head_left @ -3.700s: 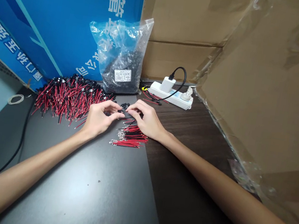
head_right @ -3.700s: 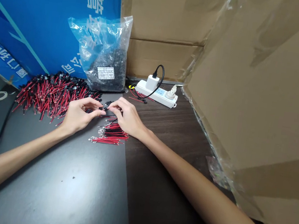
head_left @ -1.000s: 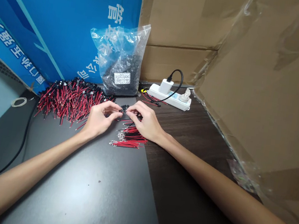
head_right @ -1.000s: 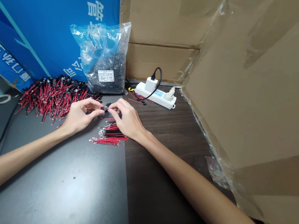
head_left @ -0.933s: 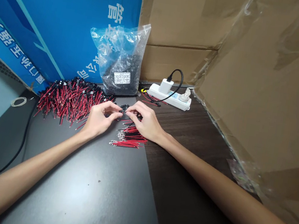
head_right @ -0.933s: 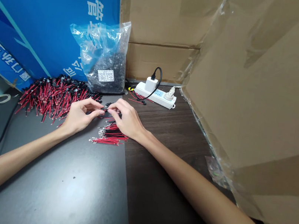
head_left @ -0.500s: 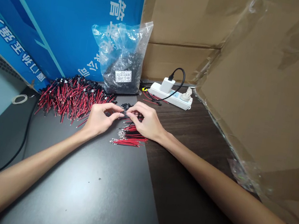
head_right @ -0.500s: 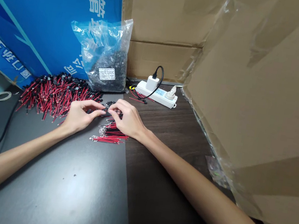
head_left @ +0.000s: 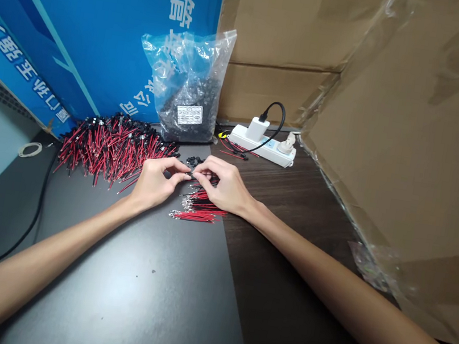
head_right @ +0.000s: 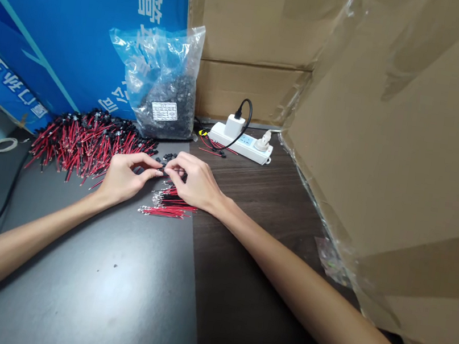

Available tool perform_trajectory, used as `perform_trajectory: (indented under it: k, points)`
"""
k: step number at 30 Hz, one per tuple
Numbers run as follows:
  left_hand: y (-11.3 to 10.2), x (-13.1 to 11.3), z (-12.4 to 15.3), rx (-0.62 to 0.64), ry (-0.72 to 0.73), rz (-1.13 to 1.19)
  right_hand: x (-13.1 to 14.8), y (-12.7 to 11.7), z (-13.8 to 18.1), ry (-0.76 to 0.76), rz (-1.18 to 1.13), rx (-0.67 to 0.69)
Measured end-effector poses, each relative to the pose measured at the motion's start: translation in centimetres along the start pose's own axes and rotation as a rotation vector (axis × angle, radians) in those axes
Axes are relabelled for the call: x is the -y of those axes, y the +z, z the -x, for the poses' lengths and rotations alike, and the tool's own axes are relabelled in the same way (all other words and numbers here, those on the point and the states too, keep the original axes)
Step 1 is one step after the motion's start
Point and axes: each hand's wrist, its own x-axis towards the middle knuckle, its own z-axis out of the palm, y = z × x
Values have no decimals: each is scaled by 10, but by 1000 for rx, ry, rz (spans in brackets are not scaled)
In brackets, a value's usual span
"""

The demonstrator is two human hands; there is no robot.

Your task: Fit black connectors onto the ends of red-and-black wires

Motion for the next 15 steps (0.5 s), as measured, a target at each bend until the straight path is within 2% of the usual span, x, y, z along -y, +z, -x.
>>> perform_trajectory:
  k: [5,10,12,15]
  points:
    - [0,0,-3,13,4,-33,-1,1,-2,38,-24,3]
    - [-1,6,-6,-113,-46,-52,-4,1,-3,159,-117,23]
    - [-1,7,-6,-93,-57,-82,-6,2,-3,185,-112,45]
    - [-1,8,-5,6,-12,-139,-9,2,-2,218,-92,78]
